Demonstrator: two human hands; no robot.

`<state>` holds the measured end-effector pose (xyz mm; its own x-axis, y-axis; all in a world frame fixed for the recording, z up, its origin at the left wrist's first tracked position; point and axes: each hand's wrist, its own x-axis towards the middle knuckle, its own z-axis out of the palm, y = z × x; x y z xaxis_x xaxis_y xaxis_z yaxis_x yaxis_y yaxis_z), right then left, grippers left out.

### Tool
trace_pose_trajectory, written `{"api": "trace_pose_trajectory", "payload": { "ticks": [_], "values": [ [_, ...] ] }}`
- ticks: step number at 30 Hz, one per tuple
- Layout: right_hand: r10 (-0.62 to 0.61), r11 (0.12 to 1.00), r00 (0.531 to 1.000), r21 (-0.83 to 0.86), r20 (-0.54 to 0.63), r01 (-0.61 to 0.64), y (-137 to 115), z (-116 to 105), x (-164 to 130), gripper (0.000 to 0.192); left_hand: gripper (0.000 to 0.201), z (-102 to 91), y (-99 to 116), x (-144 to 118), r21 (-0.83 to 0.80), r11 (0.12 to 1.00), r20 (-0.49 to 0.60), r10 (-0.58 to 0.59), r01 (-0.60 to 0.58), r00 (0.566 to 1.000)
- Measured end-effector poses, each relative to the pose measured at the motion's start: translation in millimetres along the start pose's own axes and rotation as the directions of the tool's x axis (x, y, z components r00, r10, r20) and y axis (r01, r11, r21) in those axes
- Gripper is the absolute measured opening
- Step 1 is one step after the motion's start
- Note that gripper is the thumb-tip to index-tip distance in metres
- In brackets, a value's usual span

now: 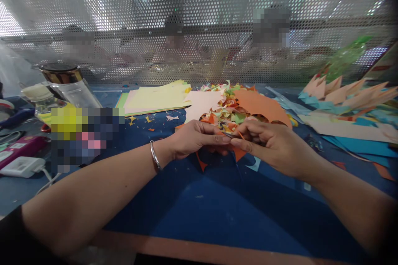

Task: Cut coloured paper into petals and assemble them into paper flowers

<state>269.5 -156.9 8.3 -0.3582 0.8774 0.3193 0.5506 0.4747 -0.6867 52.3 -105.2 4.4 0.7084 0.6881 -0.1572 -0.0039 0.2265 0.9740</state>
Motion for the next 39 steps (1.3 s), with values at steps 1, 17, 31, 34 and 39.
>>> {"api": "trace_pose_trajectory", "payload": {
  "ticks": [1,17,31,34,39],
  "values": [
    [0.004,1.0,1.0,-0.002,0.001,-0.004,-0.4,-0.2,0.1,0.051,0.02,0.7,0.8,-0.5,0.011,1.0,-0.009,-0.004,0.004,1.0],
    [0.027,1.0,0.999,0.009,0.03,-0.028,2.4,-0.3,-0.3,0.051,0.032,-1.2,-0.5,-1.0,0.064,0.998,-0.008,0.022,-0.021,1.0],
    [0.014,1.0,1.0,-0.007,0.014,-0.013,2.3,0.1,-1.6,0.047,0.024,-0.2,0.0,-2.1,0.1,0.994,-0.014,0.051,-0.049,0.999],
    [0.018,1.0,1.0,0.009,0.016,-0.018,2.1,1.0,-1.6,0.049,0.023,0.5,1.5,-2.3,0.112,0.993,-0.026,0.033,-0.029,0.999],
    [0.008,1.0,1.0,-0.005,0.011,-0.008,1.4,0.5,-1.6,0.048,0.025,1.1,3.4,-3.2,0.13,0.991,-0.034,0.028,-0.024,0.999]
  ]
}}
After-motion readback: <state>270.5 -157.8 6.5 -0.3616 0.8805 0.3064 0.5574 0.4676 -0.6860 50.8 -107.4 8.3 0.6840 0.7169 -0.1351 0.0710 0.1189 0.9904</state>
